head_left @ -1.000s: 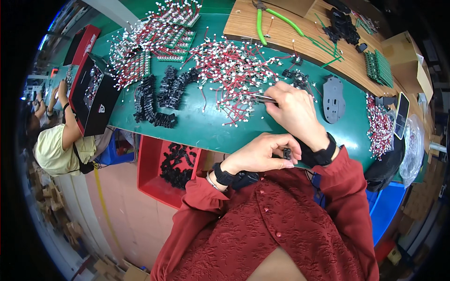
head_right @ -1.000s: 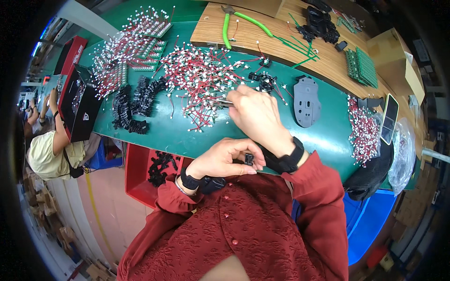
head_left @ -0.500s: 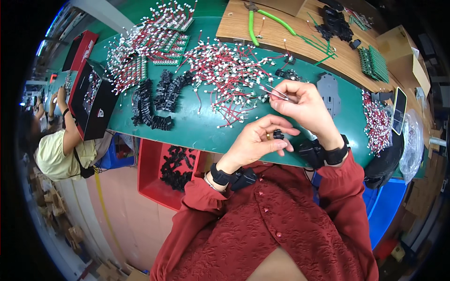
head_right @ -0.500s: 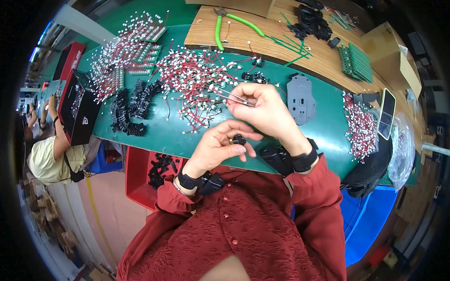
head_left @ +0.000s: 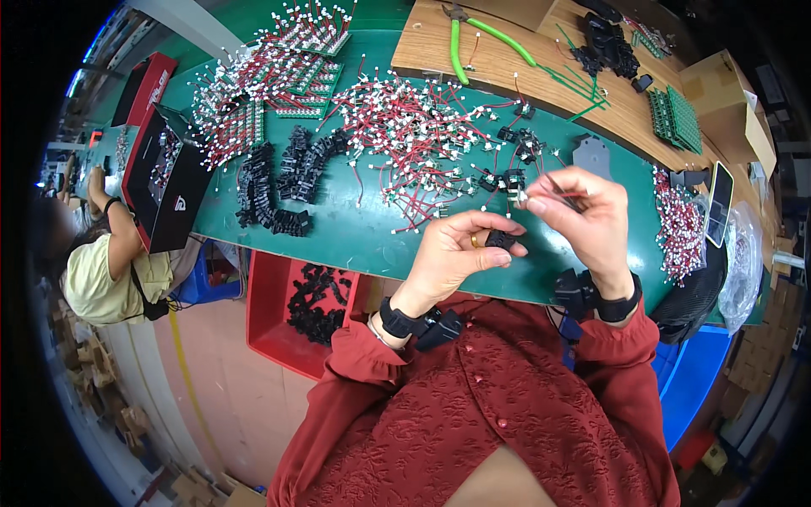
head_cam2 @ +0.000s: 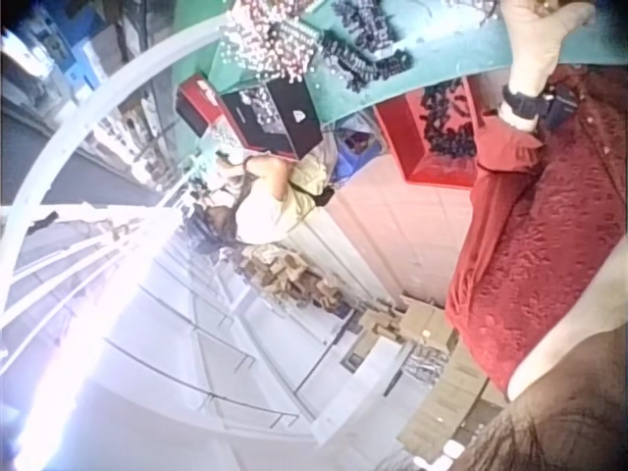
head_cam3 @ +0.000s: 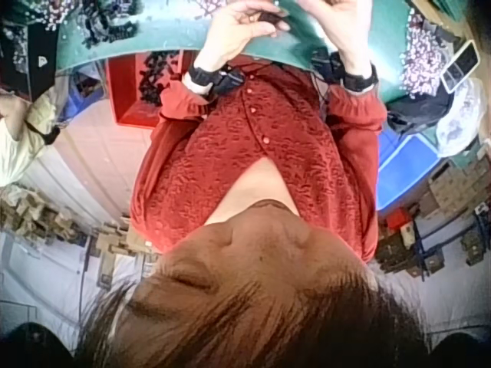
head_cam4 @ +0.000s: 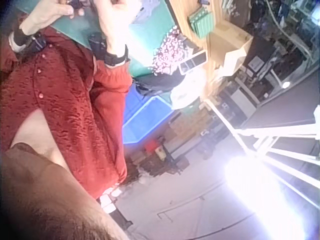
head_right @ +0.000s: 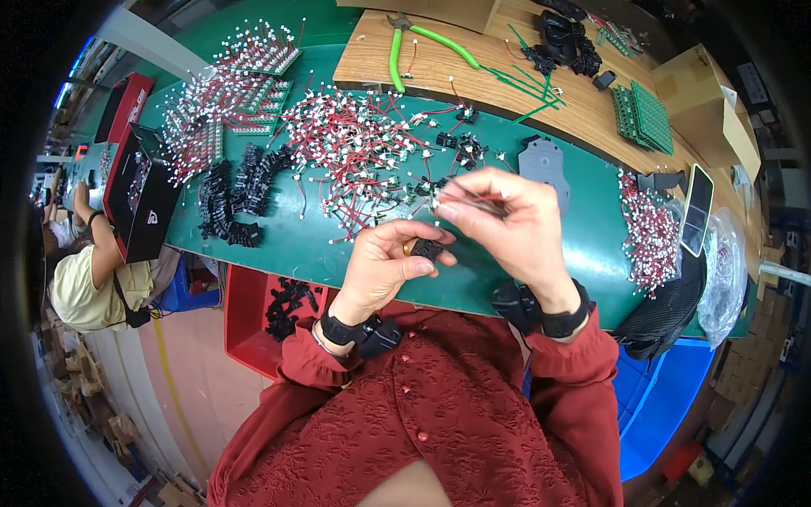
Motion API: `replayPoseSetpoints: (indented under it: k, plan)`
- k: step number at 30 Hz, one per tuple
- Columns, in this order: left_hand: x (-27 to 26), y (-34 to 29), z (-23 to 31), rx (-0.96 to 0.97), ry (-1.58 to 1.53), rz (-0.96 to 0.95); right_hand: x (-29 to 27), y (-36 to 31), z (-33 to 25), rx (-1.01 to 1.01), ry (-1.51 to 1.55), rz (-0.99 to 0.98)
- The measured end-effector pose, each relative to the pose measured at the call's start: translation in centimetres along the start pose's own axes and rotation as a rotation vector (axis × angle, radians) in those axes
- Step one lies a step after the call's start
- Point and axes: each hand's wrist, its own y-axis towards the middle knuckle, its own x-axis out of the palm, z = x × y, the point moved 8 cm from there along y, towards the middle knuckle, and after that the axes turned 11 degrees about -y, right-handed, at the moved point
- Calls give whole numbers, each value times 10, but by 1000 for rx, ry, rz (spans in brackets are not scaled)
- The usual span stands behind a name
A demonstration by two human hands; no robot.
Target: The person assembles small electronic components by inserting red and white wires into black plastic housings. They repeatedly pick up a housing, insert wires, and place the assembled unit on the table. The workspace contains piles of loose wires and finished assemblies.
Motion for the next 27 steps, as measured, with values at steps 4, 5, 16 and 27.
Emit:
replayPoseSetpoints:
  k: [4,5,16,27]
  plan:
    - [3,1,3,14,68,-44,-7,-13,-2,-102,-131,-33]
    - [4,1,3,2,52,-45,-6,-17,2,-46,-77,-25]
    - [2,-3,3,71,75,-40,5,-44,7,-66,-226,72]
    - [3,-5,9,167,229,3,11,-45,-15,-154,-520,43]
